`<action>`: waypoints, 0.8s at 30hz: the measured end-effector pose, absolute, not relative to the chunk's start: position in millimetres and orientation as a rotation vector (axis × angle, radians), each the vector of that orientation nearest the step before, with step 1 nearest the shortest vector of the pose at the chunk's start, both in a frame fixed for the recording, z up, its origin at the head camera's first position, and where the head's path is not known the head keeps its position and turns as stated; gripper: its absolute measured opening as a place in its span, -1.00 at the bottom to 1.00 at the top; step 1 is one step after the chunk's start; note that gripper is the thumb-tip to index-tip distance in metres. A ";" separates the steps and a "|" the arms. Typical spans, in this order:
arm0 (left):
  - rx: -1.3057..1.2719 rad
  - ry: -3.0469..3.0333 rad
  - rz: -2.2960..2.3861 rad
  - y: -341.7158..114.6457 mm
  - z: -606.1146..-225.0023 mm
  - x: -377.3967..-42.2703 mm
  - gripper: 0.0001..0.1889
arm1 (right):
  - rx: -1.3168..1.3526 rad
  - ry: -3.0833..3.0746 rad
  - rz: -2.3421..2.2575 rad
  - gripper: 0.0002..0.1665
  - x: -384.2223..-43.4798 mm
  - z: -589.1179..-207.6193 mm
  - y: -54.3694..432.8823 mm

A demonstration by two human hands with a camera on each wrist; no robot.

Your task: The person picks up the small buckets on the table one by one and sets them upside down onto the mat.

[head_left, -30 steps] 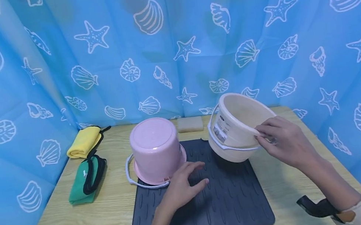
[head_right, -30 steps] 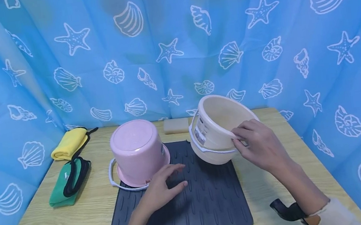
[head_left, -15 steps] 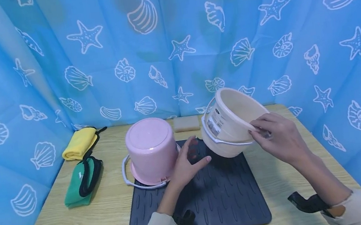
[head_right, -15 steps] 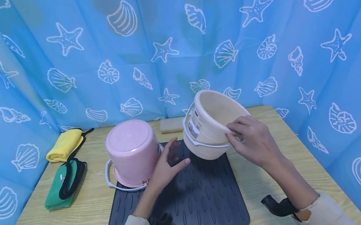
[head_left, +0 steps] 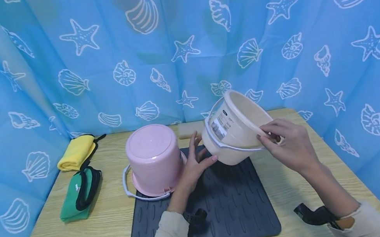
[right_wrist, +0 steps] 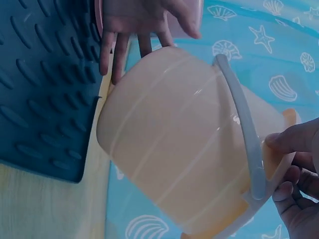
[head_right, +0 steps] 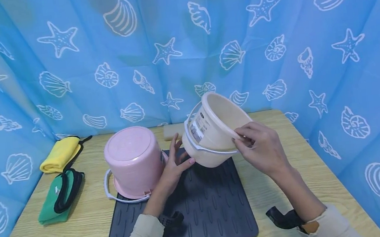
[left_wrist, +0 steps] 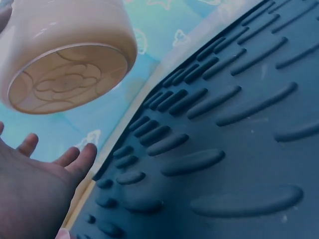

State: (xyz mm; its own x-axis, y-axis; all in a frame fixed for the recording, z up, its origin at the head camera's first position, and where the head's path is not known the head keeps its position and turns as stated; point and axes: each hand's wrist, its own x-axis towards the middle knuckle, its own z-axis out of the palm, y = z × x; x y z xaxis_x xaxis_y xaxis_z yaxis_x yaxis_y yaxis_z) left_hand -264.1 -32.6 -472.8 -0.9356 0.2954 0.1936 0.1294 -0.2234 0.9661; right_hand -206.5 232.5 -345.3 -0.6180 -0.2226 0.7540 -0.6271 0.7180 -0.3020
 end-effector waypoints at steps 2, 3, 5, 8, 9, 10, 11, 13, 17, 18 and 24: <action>0.522 1.856 2.332 -33.0 -472.3 -266.0 0.10 | 0.629 -2.190 0.753 -0.72 -207.0 -346.8 232.3; 0.515 1.845 2.335 -32.9 -472.0 -267.1 0.09 | 0.621 -2.181 0.780 -0.72 -207.4 -347.9 232.4; 0.519 1.832 2.340 -32.6 -470.2 -268.7 0.08 | 0.595 -2.167 0.831 -0.72 -208.1 -349.7 232.6; 0.525 1.824 2.339 -31.9 -467.4 -270.9 0.08 | 0.529 -2.159 0.906 -0.72 -207.9 -352.0 233.1; 0.530 1.824 2.336 -31.7 -466.3 -271.6 0.09 | 0.508 -2.160 0.923 -0.71 -207.7 -352.7 233.2; 0.536 1.819 2.336 -31.6 -465.2 -271.9 0.09 | 0.487 -2.164 0.931 -0.72 -207.5 -353.3 233.3; 0.538 1.815 2.334 -31.2 -464.1 -272.4 0.10 | 0.467 -2.168 0.940 -0.71 -207.2 -354.1 233.2; 0.545 1.802 2.335 -30.5 -462.3 -273.2 0.11 | 0.435 -2.178 0.958 -0.72 -206.3 -355.7 232.7; 0.551 1.774 2.340 -28.5 -459.6 -274.6 0.12 | 0.393 -2.189 0.994 -0.73 -205.2 -359.2 231.8; 0.554 1.765 2.341 -28.2 -459.3 -274.9 0.13 | 0.384 -2.189 1.002 -0.74 -205.2 -360.3 231.6; 0.621 1.707 2.374 -27.3 -459.5 -276.6 0.12 | 0.358 -2.167 1.127 -0.75 -205.6 -366.2 231.3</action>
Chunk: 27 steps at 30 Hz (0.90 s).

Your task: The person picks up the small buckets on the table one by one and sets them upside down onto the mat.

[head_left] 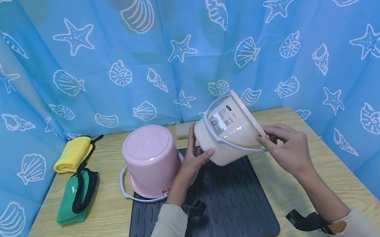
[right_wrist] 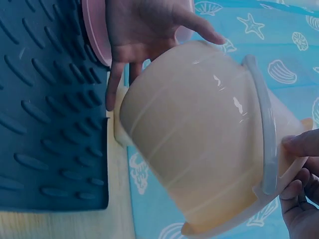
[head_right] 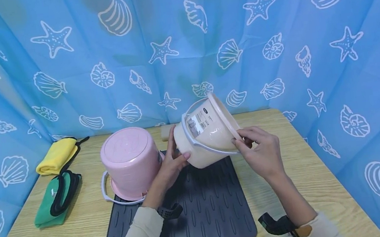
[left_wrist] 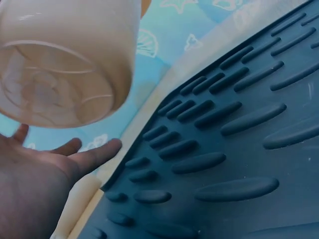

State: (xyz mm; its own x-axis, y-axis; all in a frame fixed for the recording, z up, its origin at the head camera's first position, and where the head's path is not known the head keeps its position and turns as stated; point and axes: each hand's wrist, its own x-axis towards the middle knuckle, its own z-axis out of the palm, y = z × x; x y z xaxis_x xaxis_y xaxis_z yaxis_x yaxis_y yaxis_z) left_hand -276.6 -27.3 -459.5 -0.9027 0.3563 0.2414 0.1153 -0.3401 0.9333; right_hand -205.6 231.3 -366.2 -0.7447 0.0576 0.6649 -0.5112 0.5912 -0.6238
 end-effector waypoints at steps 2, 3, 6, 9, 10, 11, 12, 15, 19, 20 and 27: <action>0.638 1.697 2.398 -27.8 -460.0 -276.9 0.11 | 0.365 -2.155 1.188 -0.75 -205.3 -367.7 230.7; 0.640 1.690 2.409 -28.2 -460.3 -277.0 0.10 | 0.369 -2.149 1.216 -0.75 -205.2 -368.5 230.5; 0.644 1.632 2.435 -29.4 -460.4 -277.6 0.08 | 0.374 -2.140 1.279 -0.76 -205.0 -371.0 230.1; 0.647 1.570 2.451 -30.9 -458.3 -278.5 0.07 | 0.351 -2.142 1.310 -0.76 -205.8 -374.2 230.3; 0.646 1.564 2.453 -31.6 -457.3 -279.1 0.07 | 0.342 -2.143 1.321 -0.76 -206.3 -375.3 230.4; 0.646 1.563 2.454 -32.3 -456.0 -279.6 0.07 | 0.332 -2.144 1.332 -0.76 -206.8 -376.4 230.5; 0.648 1.567 2.455 -32.9 -454.4 -279.9 0.06 | 0.325 -2.143 1.347 -0.75 -207.3 -377.4 230.6; 0.640 1.589 2.453 -35.3 -449.9 -281.2 0.06 | 0.321 -2.134 1.394 -0.74 -208.5 -379.1 230.0; 0.619 1.588 2.468 -36.9 -445.1 -283.1 0.05 | 0.324 -2.140 1.375 -0.74 -208.9 -379.0 229.1; 0.614 1.586 2.472 -37.1 -444.4 -283.5 0.04 | 0.324 -2.149 1.347 -0.74 -208.7 -378.6 229.2; 0.615 1.639 2.448 -39.3 -441.3 -283.5 0.12 | 0.418 -2.236 1.191 -0.79 -207.6 -373.5 233.3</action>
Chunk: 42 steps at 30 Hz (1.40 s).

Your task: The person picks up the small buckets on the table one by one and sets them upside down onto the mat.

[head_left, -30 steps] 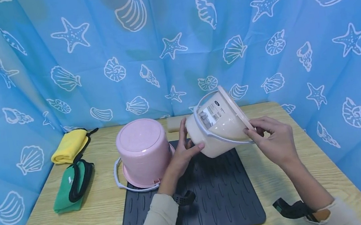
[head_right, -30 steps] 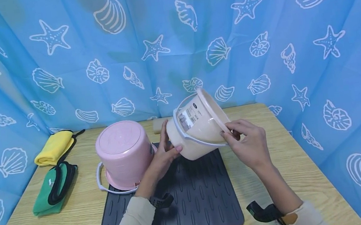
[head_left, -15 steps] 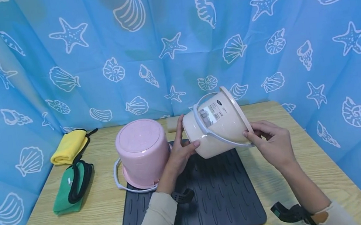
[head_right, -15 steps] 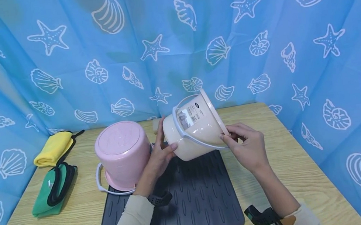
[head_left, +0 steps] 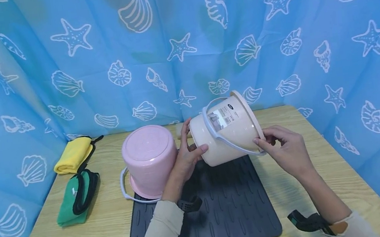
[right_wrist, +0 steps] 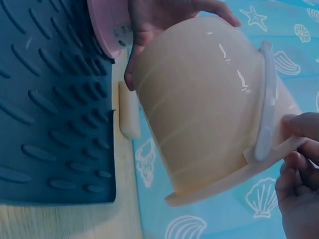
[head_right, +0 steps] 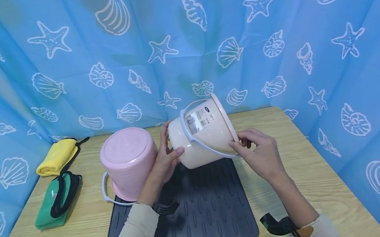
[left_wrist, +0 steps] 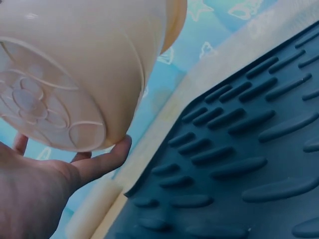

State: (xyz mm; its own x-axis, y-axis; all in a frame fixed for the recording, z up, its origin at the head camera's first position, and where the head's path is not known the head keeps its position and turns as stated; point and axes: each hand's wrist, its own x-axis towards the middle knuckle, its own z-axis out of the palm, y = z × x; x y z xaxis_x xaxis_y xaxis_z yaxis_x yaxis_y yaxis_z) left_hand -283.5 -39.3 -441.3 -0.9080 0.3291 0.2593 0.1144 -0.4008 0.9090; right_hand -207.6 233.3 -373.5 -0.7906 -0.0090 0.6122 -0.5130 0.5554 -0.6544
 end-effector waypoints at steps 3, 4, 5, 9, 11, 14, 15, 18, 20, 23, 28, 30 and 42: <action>0.652 1.658 2.422 -39.2 -438.1 -283.4 0.18 | 0.449 -2.250 1.180 -0.79 -206.9 -372.3 235.6; 0.666 1.664 2.413 -38.7 -436.8 -283.7 0.18 | 0.446 -2.246 1.179 -0.79 -206.4 -372.0 236.1; 0.674 1.665 2.405 -38.1 -435.6 -284.1 0.18 | 0.439 -2.242 1.177 -0.78 -206.0 -372.1 236.6; 0.664 1.698 2.403 -36.5 -431.0 -283.8 0.16 | 0.404 -2.232 1.185 -0.77 -203.7 -371.0 236.0; 0.648 1.726 2.415 -37.1 -428.7 -283.4 0.17 | 0.395 -2.240 1.179 -0.79 -203.7 -370.5 235.3; 0.637 1.770 2.415 -37.8 -423.6 -283.1 0.18 | 0.381 -2.264 1.145 -0.81 -204.4 -369.5 235.2; 0.637 1.780 2.411 -38.0 -422.0 -283.4 0.17 | 0.372 -2.274 1.130 -0.82 -204.7 -369.5 235.8; 0.636 1.829 2.376 -38.6 -415.6 -283.7 0.11 | 0.340 -2.308 1.092 -0.81 -204.4 -370.8 238.7; 0.630 1.872 2.350 -39.9 -412.0 -284.3 0.08 | 0.328 -2.331 1.073 -0.79 -203.0 -372.3 241.1; 0.599 1.945 2.311 -42.9 -405.0 -283.0 0.05 | 0.326 -2.333 1.040 -0.76 -199.3 -372.5 245.1; 0.556 2.035 2.258 -47.6 -393.0 -281.1 0.00 | 0.362 -2.287 0.975 -0.79 -190.7 -369.7 251.2; 0.536 2.091 2.231 -49.3 -388.4 -280.3 0.00 | 0.385 -2.286 0.938 -0.79 -187.0 -370.0 252.5; 0.493 2.235 2.131 -51.5 -369.5 -273.0 0.03 | 0.634 -2.346 0.820 -0.68 -166.2 -390.1 249.3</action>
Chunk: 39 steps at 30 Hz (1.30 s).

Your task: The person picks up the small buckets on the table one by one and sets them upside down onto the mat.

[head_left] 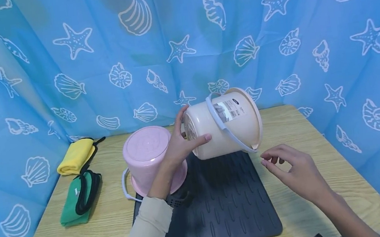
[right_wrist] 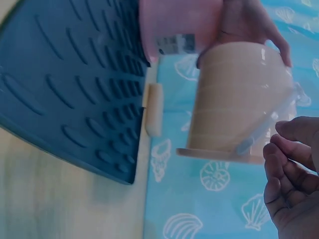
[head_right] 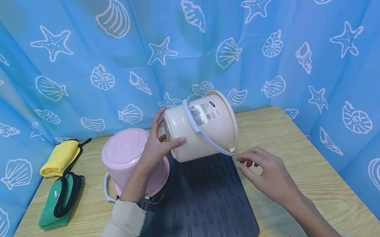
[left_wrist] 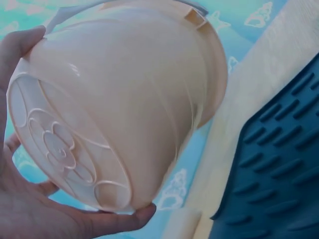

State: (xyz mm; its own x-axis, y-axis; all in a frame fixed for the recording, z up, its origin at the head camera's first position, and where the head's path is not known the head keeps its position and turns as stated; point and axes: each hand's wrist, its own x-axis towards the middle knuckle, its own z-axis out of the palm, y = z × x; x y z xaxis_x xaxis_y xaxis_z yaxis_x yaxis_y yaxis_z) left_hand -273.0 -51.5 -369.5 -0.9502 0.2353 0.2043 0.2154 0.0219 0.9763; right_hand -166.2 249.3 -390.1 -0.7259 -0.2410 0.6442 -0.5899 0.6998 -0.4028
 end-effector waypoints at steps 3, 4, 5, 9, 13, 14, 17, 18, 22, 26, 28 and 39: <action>0.501 2.281 2.103 -52.4 -364.6 -270.1 0.04 | 0.660 -2.390 0.821 -0.69 -161.1 -396.4 244.8; 0.509 2.297 2.091 -52.6 -362.9 -269.3 0.04 | 0.666 -2.402 0.819 -0.69 -159.5 -398.6 243.3; 0.516 2.327 2.070 -52.9 -361.3 -268.6 0.05 | 0.674 -2.413 0.818 -0.70 -158.2 -400.7 242.0; 0.541 2.447 1.990 -53.8 -354.1 -265.9 0.07 | 0.714 -2.447 0.812 -0.71 -154.8 -407.9 236.8; 0.533 2.553 1.895 -55.0 -347.5 -263.6 0.09 | 0.760 -2.465 0.797 -0.71 -152.8 -413.2 231.9; 0.529 2.568 1.876 -55.4 -345.9 -262.9 0.09 | 0.776 -2.470 0.794 -0.71 -152.0 -414.5 230.8; 0.527 2.609 1.825 -56.7 -340.2 -260.9 0.10 | 0.815 -2.489 0.782 -0.71 -149.5 -418.6 228.1; 0.532 2.622 1.813 -57.1 -338.1 -260.3 0.09 | 0.827 -2.498 0.780 -0.71 -148.4 -420.0 227.2; 0.527 2.658 1.781 -59.1 -330.6 -257.9 0.10 | 0.868 -2.525 0.778 -0.71 -144.4 -425.8 223.4; 0.501 2.662 1.766 -60.6 -325.0 -254.6 0.09 | 0.916 -2.553 0.771 -0.70 -140.8 -431.6 219.2; 0.494 2.660 1.759 -60.7 -321.8 -252.8 0.08 | 0.938 -2.580 0.753 -0.72 -139.3 -433.7 217.4; 0.496 2.742 1.627 -60.0 -301.1 -241.3 0.10 | 1.039 -2.670 0.685 -0.78 -132.5 -444.4 213.2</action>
